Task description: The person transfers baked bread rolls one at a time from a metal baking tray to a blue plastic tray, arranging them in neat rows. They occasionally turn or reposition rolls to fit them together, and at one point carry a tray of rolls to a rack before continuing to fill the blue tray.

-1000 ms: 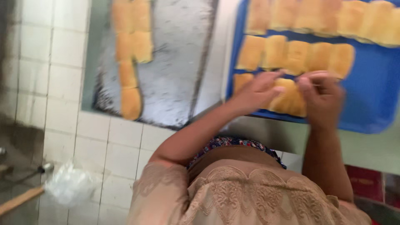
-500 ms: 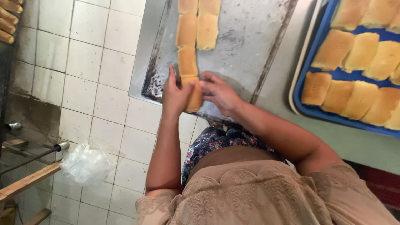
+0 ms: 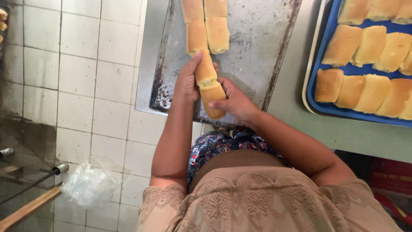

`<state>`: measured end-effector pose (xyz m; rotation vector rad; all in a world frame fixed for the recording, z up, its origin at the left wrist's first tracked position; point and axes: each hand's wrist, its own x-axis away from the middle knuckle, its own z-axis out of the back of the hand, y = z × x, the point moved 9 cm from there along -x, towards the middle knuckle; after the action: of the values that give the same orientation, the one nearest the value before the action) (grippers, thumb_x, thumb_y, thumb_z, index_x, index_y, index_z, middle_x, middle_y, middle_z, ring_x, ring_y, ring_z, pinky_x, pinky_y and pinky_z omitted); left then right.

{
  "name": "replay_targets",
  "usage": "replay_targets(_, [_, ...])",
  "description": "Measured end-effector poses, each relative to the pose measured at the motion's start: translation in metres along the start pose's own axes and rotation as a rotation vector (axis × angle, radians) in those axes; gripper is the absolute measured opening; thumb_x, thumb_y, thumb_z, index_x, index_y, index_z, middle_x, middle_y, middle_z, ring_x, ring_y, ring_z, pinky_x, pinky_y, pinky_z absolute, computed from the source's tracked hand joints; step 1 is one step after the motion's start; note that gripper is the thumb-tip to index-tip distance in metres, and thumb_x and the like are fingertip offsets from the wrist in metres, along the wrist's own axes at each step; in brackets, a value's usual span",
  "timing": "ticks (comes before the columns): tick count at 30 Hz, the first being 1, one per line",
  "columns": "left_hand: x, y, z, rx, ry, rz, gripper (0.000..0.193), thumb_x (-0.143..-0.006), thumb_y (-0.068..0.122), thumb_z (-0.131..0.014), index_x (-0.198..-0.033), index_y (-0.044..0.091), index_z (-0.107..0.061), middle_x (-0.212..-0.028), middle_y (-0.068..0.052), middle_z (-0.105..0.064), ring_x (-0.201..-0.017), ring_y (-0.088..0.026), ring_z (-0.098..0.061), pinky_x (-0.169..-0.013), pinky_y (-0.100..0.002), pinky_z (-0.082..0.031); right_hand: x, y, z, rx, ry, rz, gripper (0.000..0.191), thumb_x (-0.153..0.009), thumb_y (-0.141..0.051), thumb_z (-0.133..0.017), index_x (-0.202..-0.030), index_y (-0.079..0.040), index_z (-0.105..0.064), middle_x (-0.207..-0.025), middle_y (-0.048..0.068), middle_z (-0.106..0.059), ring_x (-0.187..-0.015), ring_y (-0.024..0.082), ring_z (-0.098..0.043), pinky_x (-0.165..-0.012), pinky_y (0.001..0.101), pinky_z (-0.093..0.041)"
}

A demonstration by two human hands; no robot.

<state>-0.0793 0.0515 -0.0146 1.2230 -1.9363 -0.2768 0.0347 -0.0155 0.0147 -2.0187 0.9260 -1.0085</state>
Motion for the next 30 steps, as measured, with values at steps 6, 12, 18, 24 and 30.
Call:
replay_targets(6, [0.003, -0.002, -0.015, -0.003, -0.059, 0.049, 0.045, -0.095, 0.036, -0.07, -0.121, 0.0, -0.062, -0.098, -0.019, -0.073, -0.083, -0.028, -0.074, -0.076, -0.042, -0.064, 0.009, 0.0, 0.017, 0.1, -0.079, -0.104, 0.071, -0.079, -0.007, -0.079, -0.141, -0.006, -0.044, -0.126, 0.004, -0.063, -0.12, 0.015, -0.061, -0.105, 0.0344, -0.048])
replay_targets(12, [0.003, 0.01, -0.009, 0.097, -0.024, -0.123, 0.04, -0.098, 0.03, -0.069, -0.122, 0.0, -0.06, -0.094, -0.019, -0.073, -0.077, -0.028, -0.073, -0.069, -0.039, -0.062, 0.032, -0.012, 0.036, 0.19, -0.223, -0.287, 0.066, -0.078, -0.01, -0.079, -0.139, -0.005, -0.052, -0.118, 0.005, -0.064, -0.111, 0.016, -0.061, -0.098, 0.0342, -0.05])
replay_targets(18, [0.034, 0.033, -0.025, -0.906, 0.024, -0.415, 0.039, -0.088, 0.017, -0.083, -0.117, 0.0, -0.063, -0.095, -0.014, -0.075, -0.082, -0.025, -0.075, -0.071, -0.037, -0.06, 0.016, -0.051, 0.056, -0.267, -0.051, -0.123, 0.061, -0.088, -0.014, -0.073, -0.144, -0.006, -0.05, -0.12, 0.007, -0.063, -0.107, 0.021, -0.063, -0.091, 0.0398, -0.055])
replay_targets(24, [0.043, 0.019, -0.019, -0.342, 0.019, -0.349, 0.042, -0.09, 0.016, -0.075, -0.125, 0.001, -0.058, -0.103, -0.015, -0.074, -0.091, -0.028, -0.075, -0.082, -0.041, -0.062, -0.006, -0.057, 0.053, -0.285, -0.02, 0.006, 0.059, -0.091, -0.014, -0.07, -0.144, -0.011, -0.044, -0.128, 0.007, -0.061, -0.118, 0.02, -0.064, -0.102, 0.0421, -0.055])
replay_targets(30, [0.042, -0.02, -0.051, -0.063, -0.075, -0.134, 0.035, -0.102, 0.016, -0.064, -0.132, 0.002, -0.055, -0.113, -0.014, -0.069, -0.102, -0.023, -0.07, -0.094, -0.039, -0.057, 0.016, -0.055, 0.056, -0.631, -0.057, 0.047, 0.053, -0.1, -0.014, -0.064, -0.149, -0.001, -0.045, -0.137, 0.017, -0.063, -0.128, 0.026, -0.063, -0.114, 0.0423, -0.05])
